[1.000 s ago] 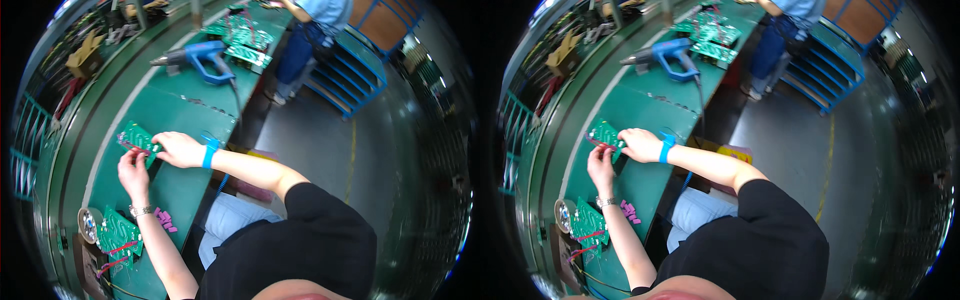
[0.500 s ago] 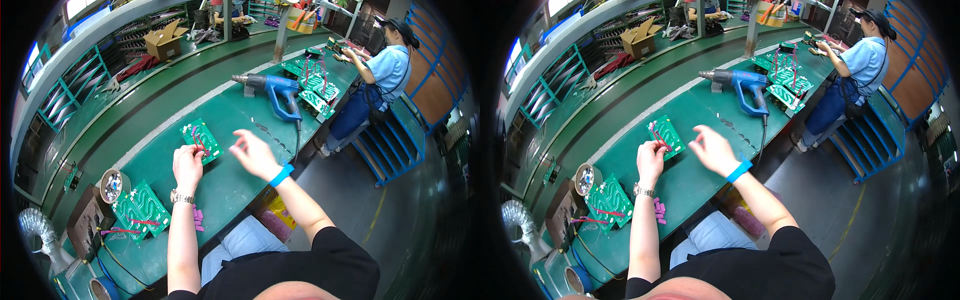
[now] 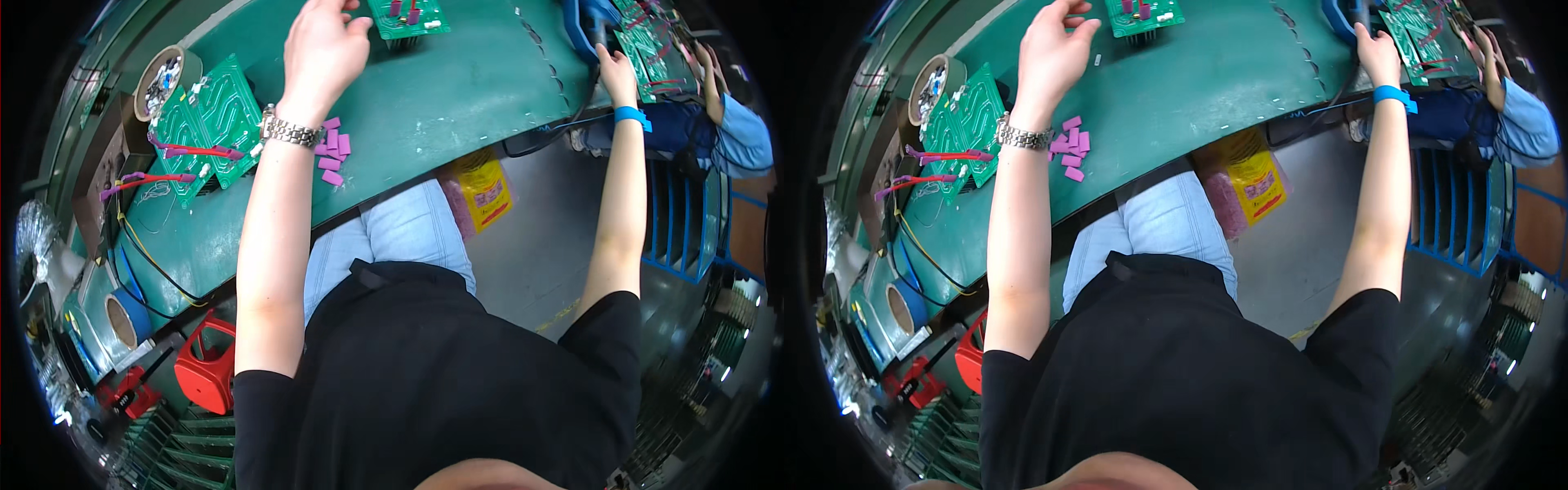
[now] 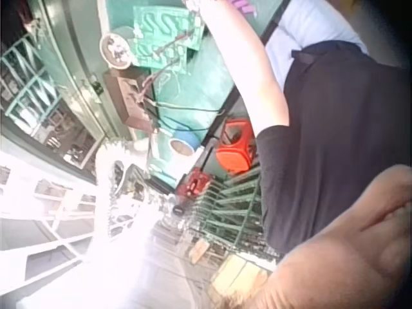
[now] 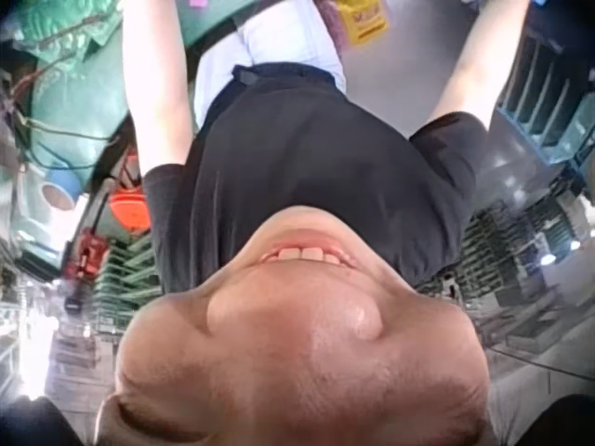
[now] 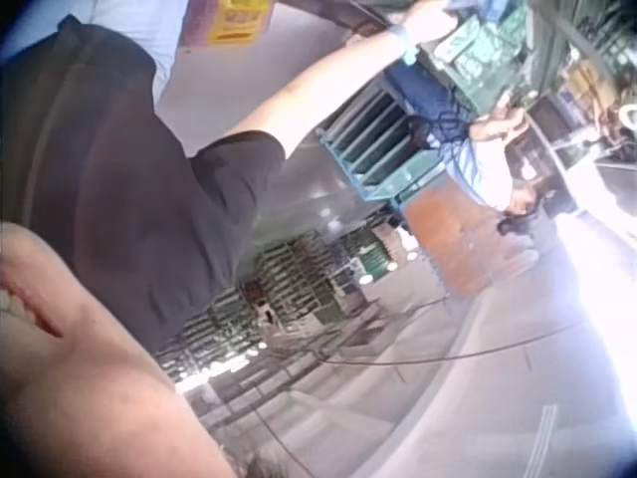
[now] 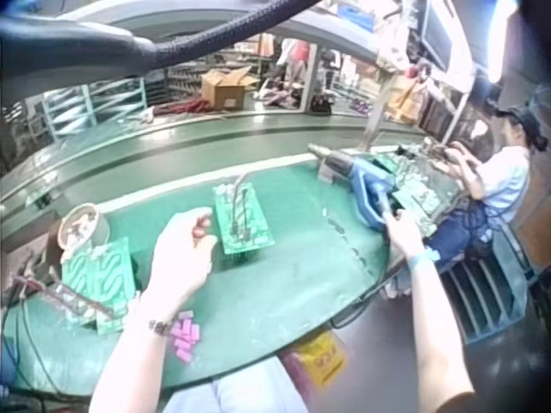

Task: The person heats shrink tubing on printed circuit boards using a heat gun.

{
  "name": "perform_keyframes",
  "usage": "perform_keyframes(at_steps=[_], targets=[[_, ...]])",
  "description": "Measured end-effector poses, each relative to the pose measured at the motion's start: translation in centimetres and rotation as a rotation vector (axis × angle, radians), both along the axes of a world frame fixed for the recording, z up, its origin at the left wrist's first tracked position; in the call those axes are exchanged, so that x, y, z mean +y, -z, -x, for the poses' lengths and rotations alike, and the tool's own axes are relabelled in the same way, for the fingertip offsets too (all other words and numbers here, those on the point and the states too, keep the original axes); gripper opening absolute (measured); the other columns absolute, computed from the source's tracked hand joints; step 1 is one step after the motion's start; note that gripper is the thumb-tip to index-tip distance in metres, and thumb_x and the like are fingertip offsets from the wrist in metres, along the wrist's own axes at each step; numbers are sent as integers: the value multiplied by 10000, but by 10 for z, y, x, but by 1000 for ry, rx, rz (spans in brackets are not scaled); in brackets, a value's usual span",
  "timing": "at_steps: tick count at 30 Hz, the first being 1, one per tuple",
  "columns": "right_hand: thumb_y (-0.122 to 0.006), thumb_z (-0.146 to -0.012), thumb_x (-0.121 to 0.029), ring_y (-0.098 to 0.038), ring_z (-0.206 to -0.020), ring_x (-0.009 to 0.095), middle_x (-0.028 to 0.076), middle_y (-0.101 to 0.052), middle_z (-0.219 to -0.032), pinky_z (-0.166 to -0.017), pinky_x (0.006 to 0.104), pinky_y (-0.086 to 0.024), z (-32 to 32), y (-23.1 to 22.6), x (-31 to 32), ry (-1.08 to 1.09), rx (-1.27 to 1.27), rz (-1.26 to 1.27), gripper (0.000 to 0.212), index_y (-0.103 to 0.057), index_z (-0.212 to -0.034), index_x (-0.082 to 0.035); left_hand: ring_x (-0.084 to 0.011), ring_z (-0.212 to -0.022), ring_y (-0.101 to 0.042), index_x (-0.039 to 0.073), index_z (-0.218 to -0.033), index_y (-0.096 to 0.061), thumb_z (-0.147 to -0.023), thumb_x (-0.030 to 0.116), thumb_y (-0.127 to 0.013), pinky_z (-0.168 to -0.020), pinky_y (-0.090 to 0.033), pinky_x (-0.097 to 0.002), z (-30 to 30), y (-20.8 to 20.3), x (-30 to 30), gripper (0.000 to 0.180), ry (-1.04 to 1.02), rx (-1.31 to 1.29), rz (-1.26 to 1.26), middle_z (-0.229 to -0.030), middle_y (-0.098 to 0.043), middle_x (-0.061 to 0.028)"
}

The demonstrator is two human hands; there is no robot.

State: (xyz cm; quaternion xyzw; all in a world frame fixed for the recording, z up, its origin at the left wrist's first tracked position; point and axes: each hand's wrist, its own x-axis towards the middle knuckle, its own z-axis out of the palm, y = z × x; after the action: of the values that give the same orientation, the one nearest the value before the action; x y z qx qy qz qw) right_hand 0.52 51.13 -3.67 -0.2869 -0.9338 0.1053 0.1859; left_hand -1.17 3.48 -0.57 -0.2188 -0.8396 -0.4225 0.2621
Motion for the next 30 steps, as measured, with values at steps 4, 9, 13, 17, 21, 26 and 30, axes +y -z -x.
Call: perform_keyframes(at_steps=[4, 9, 13, 17, 21, 26, 30], targets=[[-452, -810, -594, -517, -1132, 368, 266, -563, -1153, -961, 387, -392, 25, 5, -2, -32, -69, -32, 749, -541, -1179, 52, -257, -863, -575, 41, -1085, -577, -720, 109, -671, -804, -465, -349, -5, 1, -5, 382, 1, -209, 60, -946, -590, -136], [-432, -827, -584, -530, -1080, 425, 333, -572, -1039, -939, 426, -400, 47, 3, 17, -24, -303, -11, 739, -608, -996, 113, -293, -951, -568, 55, -1061, -617, -726, 250, -717, -831, -458, -373, 17, 3, 14, 401, 47, -127, 111, -1007, -605, -148], [-520, -773, -602, -536, -1091, 402, 315, -575, -1070, -946, 415, -401, 58, 21, 10, 65, -103, 91, 751, -610, -1013, 105, -310, -968, -533, 60, -905, -631, -708, 225, -724, -866, -431, -380, 16, -9, 22, 273, 63, -269, 158, -997, -589, -146], [-625, -746, -536, -592, -1027, 313, 218, -627, -1060, -870, 361, -434, 52, -3, -4, -91, 102, 418, 687, -602, -1084, 62, -317, -967, -523, 63, -858, -625, -689, 202, -729, -863, -428, -394, 12, -7, 15, 243, 81, -245, 156, -1000, -582, -143], [-722, -703, -447, -590, -968, 217, 131, -622, -1095, -857, 317, -437, 52, -7, -6, -96, 115, 709, 664, -590, -1137, 39, -321, -1137, -459, 25, -1206, -482, -704, 182, -730, -974, -381, -382, -7, -15, 12, 582, 57, -295, 65, -1178, -496, -164], [-745, -700, -257, -609, -695, 191, 72, -641, -845, -644, 319, -491, 51, -14, -7, -34, 295, 956, 410, -619, -980, 15, -304, -1044, -515, 22, -1113, -531, -726, 84, -697, -892, -421, -380, -73, -52, -10, 426, 192, -50, -55, -1100, -547, -143], [-735, -710, -187, -513, -499, 145, 25, -553, -648, -475, 286, -411, 28, -62, -32, -104, 298, 1046, 222, -593, -779, -32, -294, -965, -556, 32, -1024, -582, -724, 46, -692, -826, -455, -360, -111, -47, -55, 320, 366, -38, -30, -1028, -582, -131]])
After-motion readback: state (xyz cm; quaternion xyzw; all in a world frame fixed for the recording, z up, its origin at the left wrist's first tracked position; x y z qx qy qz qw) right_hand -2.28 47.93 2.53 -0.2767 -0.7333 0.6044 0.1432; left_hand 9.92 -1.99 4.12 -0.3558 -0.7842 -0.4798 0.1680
